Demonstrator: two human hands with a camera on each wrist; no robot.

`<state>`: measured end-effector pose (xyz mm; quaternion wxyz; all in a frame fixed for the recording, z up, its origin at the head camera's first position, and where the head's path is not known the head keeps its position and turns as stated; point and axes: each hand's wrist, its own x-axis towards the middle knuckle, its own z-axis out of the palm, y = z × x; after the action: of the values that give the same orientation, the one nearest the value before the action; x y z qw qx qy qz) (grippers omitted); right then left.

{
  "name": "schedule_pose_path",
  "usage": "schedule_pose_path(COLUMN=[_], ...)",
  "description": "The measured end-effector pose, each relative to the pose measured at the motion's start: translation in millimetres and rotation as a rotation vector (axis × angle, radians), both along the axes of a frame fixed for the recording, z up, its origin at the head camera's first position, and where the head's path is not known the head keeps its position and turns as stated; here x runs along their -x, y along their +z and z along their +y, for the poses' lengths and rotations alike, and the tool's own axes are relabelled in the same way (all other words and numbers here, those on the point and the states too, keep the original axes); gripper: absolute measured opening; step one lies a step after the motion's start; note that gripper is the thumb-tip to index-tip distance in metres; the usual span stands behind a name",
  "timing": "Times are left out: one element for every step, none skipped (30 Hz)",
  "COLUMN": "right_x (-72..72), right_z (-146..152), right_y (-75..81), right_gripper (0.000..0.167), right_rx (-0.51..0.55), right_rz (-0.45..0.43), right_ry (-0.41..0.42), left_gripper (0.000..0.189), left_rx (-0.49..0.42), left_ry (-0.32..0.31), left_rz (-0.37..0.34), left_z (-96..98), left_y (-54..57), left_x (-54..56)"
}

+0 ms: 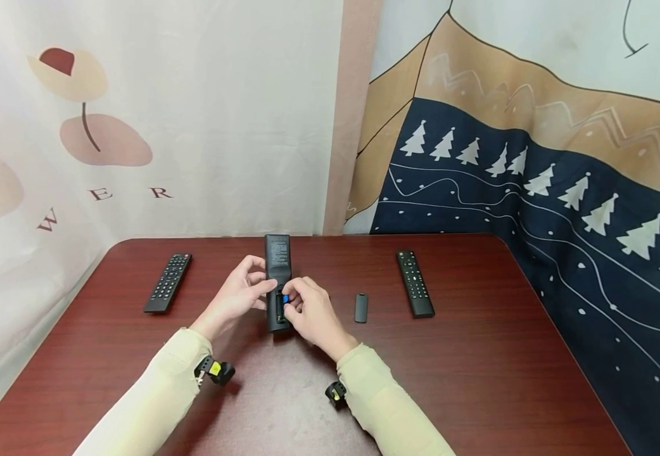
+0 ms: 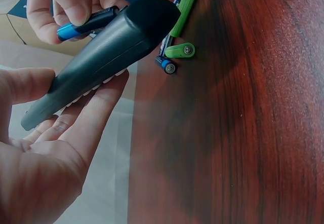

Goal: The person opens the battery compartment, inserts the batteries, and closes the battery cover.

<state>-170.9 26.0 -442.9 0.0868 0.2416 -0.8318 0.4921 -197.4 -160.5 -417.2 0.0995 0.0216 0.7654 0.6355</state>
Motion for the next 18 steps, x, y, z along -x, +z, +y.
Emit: schedule_pose_path(right_x=[-0.2, -0.4, -0.7, -0.8, -0.9, -0.8, -0.7, -0.7, -0.7, -0.7, -0.7, -0.7, -0.8, -0.7, -0.7, -0.6, -0.5, -0.4], right_z=[-0.5, -1.1, -1.7, -2.4, -3.0, -3.7, -4.3, -5.0, -5.6, -6.1, -6.6, -7.0, -7.4, -7.8, -8.1, -8.3, -8.5, -8.7], right_y=[0.0, 0.2, 0.3, 0.4, 0.5, 0.4, 0.3, 0.4, 0.4, 0.6, 0.8, 1.0, 1.0, 0.9, 0.9, 0.7, 0.2, -0.3], right_gripper=[0.022, 0.022, 0.021, 0.02, 0.02, 0.019, 0.019, 0.019, 0.019, 0.019, 0.019, 0.019, 0.019, 0.019, 0.019, 0.019, 0.018, 0.018], right_rx=[0.006, 0.011, 0.016, 0.022, 0.026, 0.027, 0.027, 0.029, 0.032, 0.036, 0.039, 0.044, 0.049, 0.052, 0.056, 0.058, 0.059, 0.06], right_rz=[0.0, -0.001, -0.002, -0.001, -0.001, -0.001, -0.001, 0.002, 0.005, 0.009, 0.012, 0.016, 0.02, 0.025, 0.029, 0.034, 0.039, 0.042], right_ry=[-0.001, -0.002, -0.003, -0.005, -0.007, -0.011, -0.015, -0.019, -0.022, -0.025, -0.026, -0.028, -0.029, -0.03, -0.03, -0.032, -0.034, -0.036], left_gripper=[0.031, 0.031, 0.031, 0.031, 0.031, 0.031, 0.031, 0.031, 0.031, 0.031, 0.031, 0.031, 0.031, 0.031, 0.031, 0.031, 0.031, 0.031], left_rx=[-0.001, -0.002, -0.004, -0.005, -0.007, -0.008, -0.01, -0.011, -0.012, -0.013, -0.013, -0.014, -0.015, -0.015, -0.015, -0.015, -0.016, -0.017], left_ry=[-0.001, -0.001, -0.002, -0.002, -0.002, -0.002, -0.001, -0.001, 0.0, -0.001, -0.001, -0.001, -0.003, -0.003, -0.004, -0.005, -0.005, -0.006], left_rz=[-0.001, -0.002, -0.003, -0.003, -0.004, -0.005, -0.005, -0.005, -0.006, -0.007, -0.007, -0.008, -0.009, -0.009, -0.009, -0.009, -0.007, -0.007], left_z=[0.0, 0.0, 0.1, 0.1, 0.1, 0.1, 0.1, 0.1, 0.2, 0.2, 0.2, 0.2, 0.3, 0.3, 0.4, 0.4, 0.3, 0.4], left_y=[0.0, 0.0, 0.0, -0.1, -0.3, -0.5, -0.8, -1.1, -1.4, -1.7, -2.0, -2.2, -2.4, -2.6, -2.7, -2.7, -2.7, -2.6], left_x=[0.0, 0.0, 0.0, 0.1, 0.2, 0.3, 0.5, 0.8, 1.0, 1.2, 1.5, 1.7, 2.0, 2.1, 2.2, 2.4, 2.5, 2.4])
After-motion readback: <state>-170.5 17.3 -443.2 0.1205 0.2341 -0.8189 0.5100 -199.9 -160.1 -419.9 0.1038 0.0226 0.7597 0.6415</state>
